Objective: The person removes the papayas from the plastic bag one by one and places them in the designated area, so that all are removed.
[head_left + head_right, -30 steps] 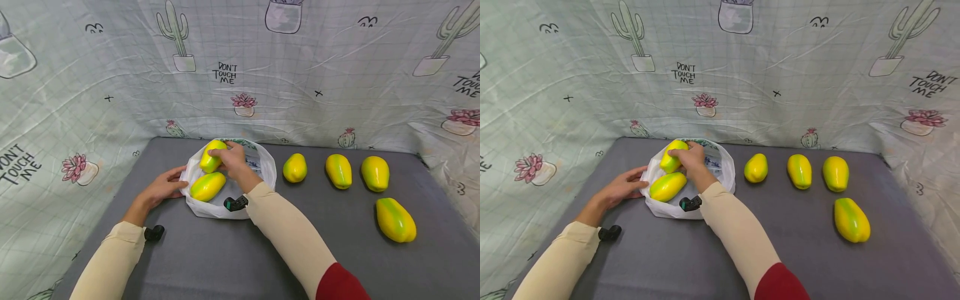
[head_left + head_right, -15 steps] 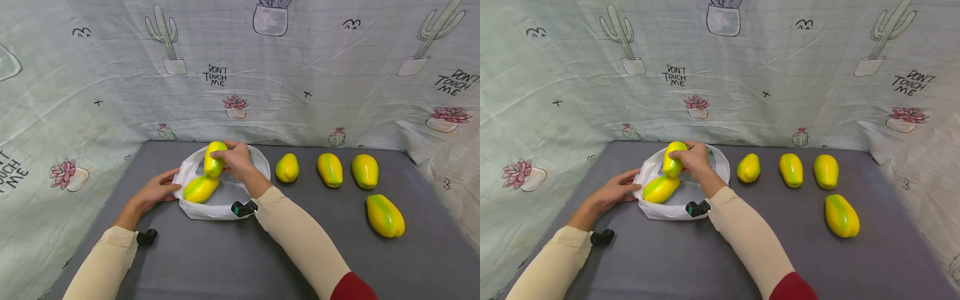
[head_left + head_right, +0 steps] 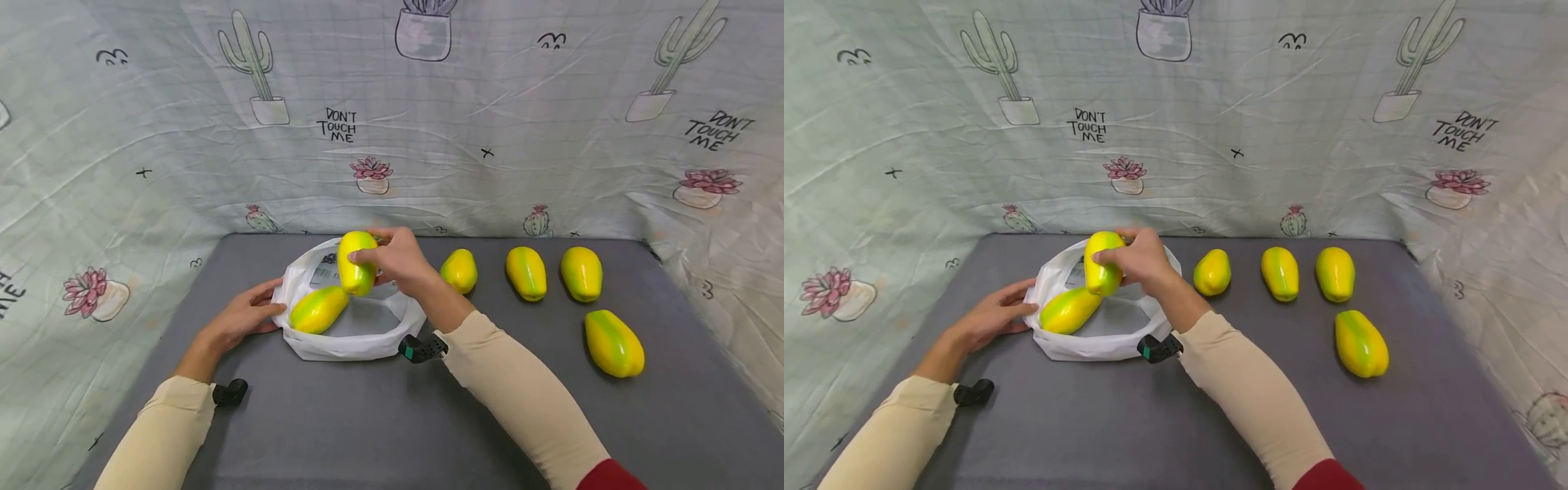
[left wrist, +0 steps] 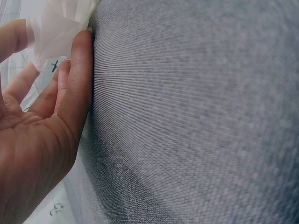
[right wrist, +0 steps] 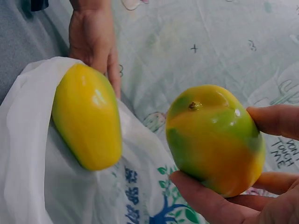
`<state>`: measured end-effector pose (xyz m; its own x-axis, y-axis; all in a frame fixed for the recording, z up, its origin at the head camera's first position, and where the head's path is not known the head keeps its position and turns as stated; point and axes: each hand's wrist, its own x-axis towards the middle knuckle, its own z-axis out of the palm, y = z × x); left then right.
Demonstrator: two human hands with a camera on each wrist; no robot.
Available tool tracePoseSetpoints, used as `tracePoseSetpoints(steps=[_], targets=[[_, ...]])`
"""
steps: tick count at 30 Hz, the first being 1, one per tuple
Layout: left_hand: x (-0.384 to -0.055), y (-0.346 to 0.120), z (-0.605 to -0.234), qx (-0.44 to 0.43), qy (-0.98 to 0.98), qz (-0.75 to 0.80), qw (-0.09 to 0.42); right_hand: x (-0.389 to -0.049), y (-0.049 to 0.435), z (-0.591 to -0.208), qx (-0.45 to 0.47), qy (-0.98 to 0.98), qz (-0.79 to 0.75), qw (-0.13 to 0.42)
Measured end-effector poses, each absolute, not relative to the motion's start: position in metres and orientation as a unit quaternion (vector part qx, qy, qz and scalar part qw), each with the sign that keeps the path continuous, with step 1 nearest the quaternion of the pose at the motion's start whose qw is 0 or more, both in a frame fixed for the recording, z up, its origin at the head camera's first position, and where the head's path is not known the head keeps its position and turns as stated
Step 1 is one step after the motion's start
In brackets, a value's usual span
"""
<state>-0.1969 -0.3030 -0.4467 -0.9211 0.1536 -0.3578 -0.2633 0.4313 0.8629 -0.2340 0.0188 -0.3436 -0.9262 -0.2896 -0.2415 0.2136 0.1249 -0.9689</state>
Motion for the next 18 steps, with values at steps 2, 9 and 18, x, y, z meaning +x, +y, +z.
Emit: tracePoseSetpoints(steps=[2, 9, 18], targets=[[-0.196, -0.304, -0.445, -0.035, 0.825, 0.529, 0.195, -0.231, 0.025, -0.340, -0.032, 0.728, -0.658, 0.188], [-0.195, -0.304, -0.444, -0.038, 0.826, 0.526, 0.198, -0.224, 0.048, -0.335, -0.039, 0.739, -0.646, 0.187], [-0.197, -0.305, -0.446, -0.044, 0.819, 0.536, 0.201, -0.215, 0.085, -0.341, -0.058, 0.752, -0.631, 0.180]])
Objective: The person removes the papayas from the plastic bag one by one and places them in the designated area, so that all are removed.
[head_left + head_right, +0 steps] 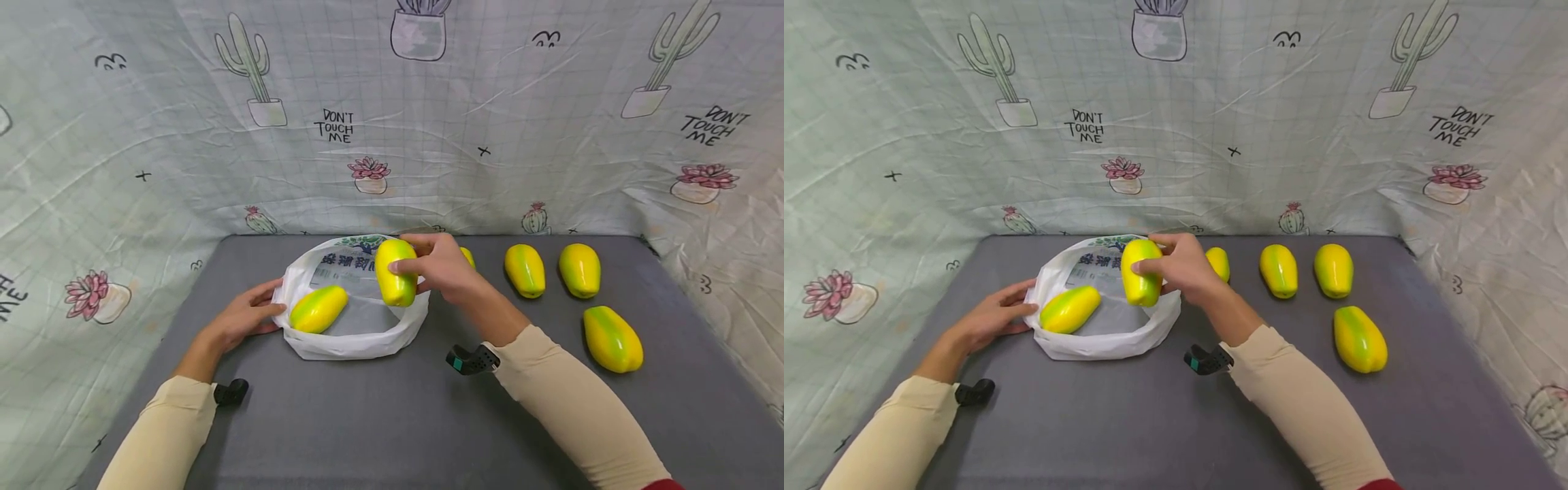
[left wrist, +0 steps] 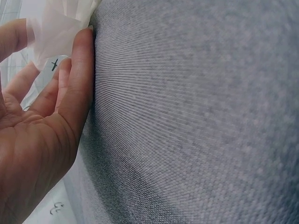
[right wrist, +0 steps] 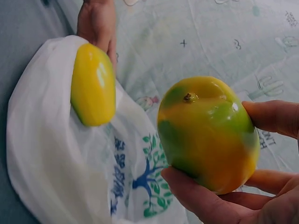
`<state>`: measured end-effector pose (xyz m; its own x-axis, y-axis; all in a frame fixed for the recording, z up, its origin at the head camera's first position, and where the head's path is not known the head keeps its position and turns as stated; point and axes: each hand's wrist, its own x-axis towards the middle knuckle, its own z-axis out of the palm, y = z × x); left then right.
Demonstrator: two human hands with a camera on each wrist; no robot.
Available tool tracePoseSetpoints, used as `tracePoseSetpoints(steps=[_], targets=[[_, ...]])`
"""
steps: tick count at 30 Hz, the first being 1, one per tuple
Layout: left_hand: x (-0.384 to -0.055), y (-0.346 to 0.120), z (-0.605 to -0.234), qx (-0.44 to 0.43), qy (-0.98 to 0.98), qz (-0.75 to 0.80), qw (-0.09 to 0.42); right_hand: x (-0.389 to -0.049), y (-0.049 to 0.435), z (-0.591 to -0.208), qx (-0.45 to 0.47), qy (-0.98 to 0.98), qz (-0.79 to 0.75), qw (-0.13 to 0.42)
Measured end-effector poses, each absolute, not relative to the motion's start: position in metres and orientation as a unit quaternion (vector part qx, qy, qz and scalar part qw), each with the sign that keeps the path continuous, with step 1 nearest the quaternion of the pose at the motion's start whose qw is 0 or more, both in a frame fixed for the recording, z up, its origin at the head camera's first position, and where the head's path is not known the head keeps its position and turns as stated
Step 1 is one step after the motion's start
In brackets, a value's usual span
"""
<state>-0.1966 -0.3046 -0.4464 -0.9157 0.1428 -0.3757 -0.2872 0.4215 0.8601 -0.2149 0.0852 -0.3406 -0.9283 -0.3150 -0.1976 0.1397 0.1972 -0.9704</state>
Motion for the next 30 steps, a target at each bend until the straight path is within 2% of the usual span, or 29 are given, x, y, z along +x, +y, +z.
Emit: tracePoseSetpoints(steps=[30], targets=[[-0.196, -0.304, -0.443, -0.031, 0.825, 0.523, 0.213, -0.184, 0.208, -0.356, -0.034, 0.810, -0.562, 0.163]])
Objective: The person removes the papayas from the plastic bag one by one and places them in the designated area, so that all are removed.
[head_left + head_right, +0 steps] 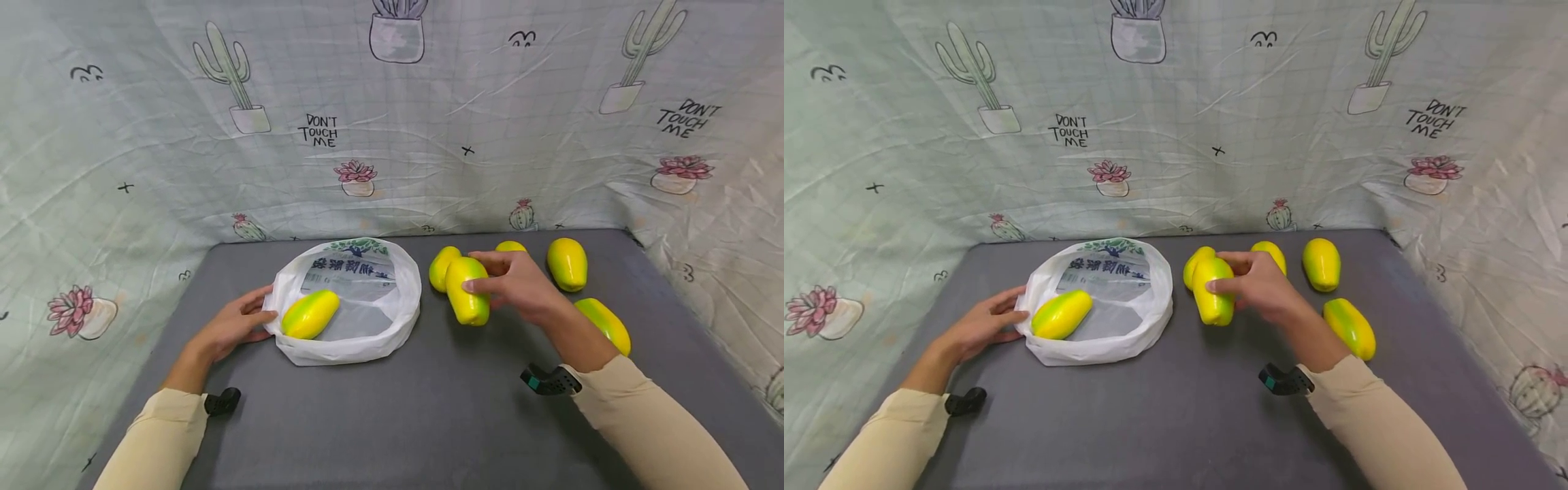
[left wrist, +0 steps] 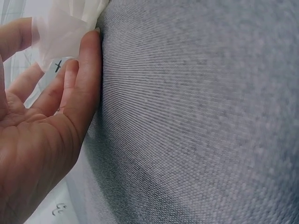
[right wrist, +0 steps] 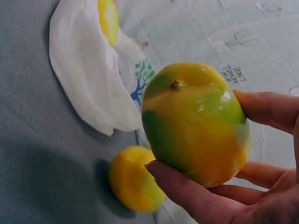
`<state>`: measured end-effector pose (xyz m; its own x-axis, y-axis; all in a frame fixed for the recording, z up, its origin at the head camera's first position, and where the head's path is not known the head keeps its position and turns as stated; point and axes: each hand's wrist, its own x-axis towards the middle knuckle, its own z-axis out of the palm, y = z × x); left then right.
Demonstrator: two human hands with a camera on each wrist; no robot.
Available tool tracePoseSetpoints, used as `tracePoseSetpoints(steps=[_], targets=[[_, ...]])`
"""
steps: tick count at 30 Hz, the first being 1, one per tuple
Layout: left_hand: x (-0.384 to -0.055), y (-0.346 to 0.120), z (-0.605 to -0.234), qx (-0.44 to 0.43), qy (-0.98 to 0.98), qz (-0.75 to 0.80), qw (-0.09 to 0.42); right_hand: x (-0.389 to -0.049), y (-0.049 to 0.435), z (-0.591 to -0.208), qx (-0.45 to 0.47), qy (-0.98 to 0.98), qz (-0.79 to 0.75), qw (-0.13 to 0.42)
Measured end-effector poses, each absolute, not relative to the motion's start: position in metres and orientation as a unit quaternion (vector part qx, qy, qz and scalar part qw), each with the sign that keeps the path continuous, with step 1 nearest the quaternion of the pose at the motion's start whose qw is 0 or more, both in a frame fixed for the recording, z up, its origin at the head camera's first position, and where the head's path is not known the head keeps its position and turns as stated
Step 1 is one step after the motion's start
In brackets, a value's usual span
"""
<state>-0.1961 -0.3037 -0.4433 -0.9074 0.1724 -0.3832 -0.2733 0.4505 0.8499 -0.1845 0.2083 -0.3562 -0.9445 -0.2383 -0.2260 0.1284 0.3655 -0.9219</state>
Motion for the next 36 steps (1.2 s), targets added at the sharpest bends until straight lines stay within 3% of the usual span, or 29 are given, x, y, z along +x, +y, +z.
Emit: tracePoseSetpoints(steps=[36], targets=[[-0.197, -0.294, -0.429, -0.054, 0.817, 0.532, 0.216, -0.168, 0.274, -0.370, 0.003, 0.842, -0.510, 0.179]])
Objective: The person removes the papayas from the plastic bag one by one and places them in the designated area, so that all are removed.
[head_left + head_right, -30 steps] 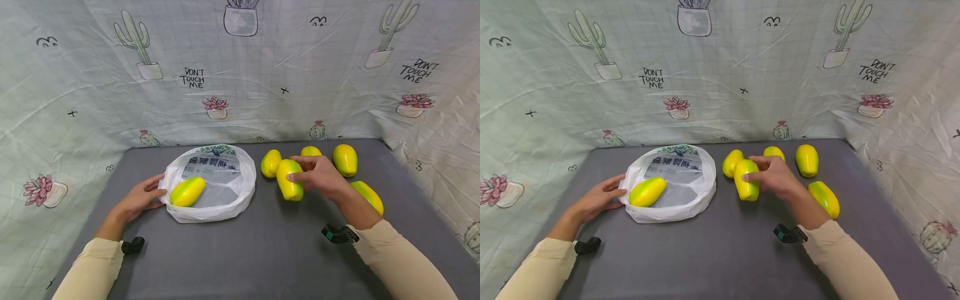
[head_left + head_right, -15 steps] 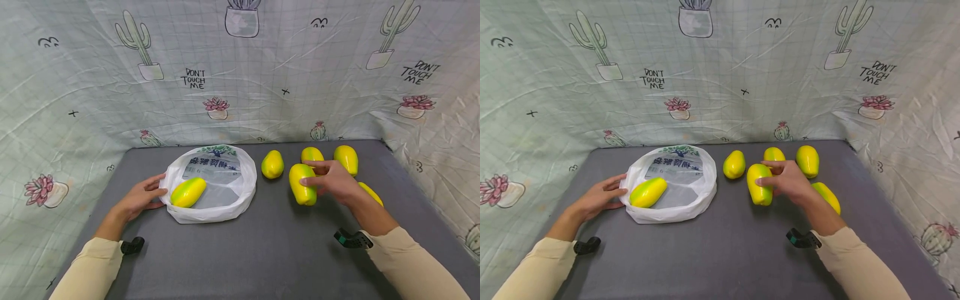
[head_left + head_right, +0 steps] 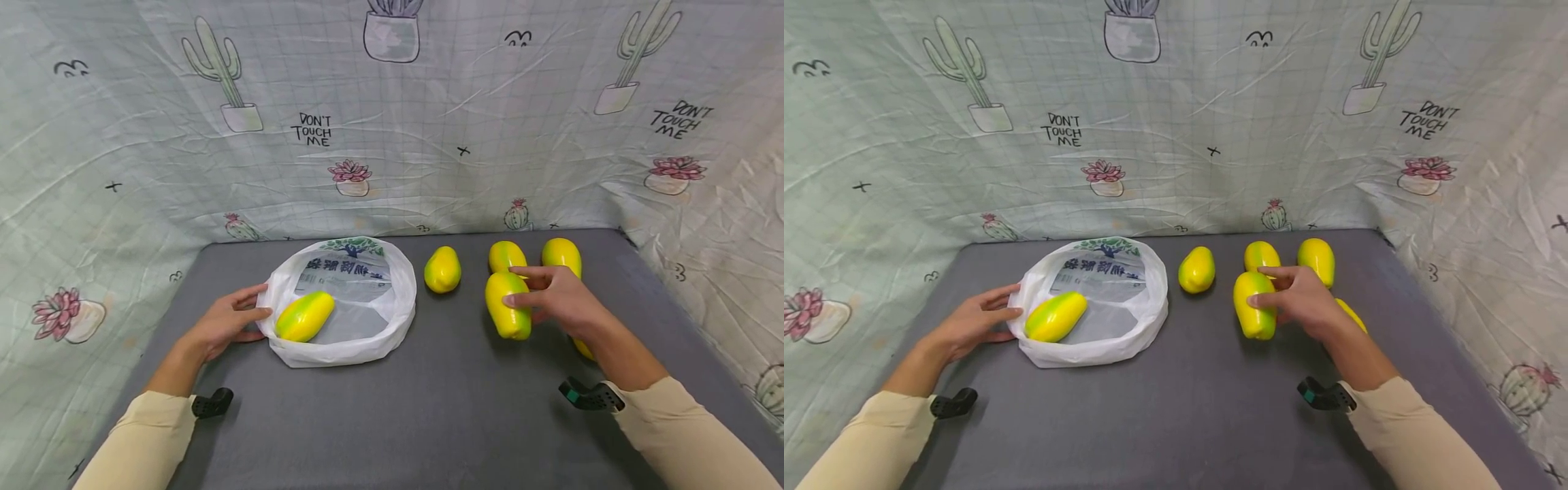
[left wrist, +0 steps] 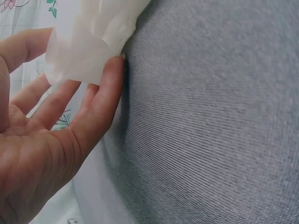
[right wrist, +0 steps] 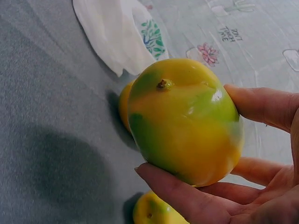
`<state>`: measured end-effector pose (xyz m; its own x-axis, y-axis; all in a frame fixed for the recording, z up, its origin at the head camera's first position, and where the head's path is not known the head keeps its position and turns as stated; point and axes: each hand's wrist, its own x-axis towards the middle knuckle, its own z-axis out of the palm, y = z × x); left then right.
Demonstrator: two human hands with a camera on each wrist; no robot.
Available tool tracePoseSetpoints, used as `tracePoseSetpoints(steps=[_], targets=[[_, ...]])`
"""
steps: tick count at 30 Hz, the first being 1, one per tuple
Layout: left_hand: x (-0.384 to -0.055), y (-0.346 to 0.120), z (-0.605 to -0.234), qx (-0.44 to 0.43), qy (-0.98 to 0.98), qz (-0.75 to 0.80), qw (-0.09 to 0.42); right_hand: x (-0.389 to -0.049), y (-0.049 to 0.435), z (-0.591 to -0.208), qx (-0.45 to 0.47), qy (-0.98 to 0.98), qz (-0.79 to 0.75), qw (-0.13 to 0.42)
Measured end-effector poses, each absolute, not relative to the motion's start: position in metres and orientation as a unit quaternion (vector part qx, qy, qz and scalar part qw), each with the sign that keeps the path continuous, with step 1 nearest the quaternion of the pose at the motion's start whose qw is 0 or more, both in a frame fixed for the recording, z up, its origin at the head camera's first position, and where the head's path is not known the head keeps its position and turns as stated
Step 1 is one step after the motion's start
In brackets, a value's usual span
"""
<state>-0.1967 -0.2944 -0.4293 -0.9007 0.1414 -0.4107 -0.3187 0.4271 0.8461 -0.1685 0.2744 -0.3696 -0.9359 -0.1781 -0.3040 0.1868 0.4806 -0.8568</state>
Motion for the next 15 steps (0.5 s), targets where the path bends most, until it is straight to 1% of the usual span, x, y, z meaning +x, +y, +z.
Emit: tracePoseSetpoints(steps=[15], targets=[[-0.1992, -0.2914, -0.4195, -0.068, 0.823, 0.519, 0.222, -0.1632, 0.2848, -0.3754, 0.010, 0.839, -0.514, 0.181]])
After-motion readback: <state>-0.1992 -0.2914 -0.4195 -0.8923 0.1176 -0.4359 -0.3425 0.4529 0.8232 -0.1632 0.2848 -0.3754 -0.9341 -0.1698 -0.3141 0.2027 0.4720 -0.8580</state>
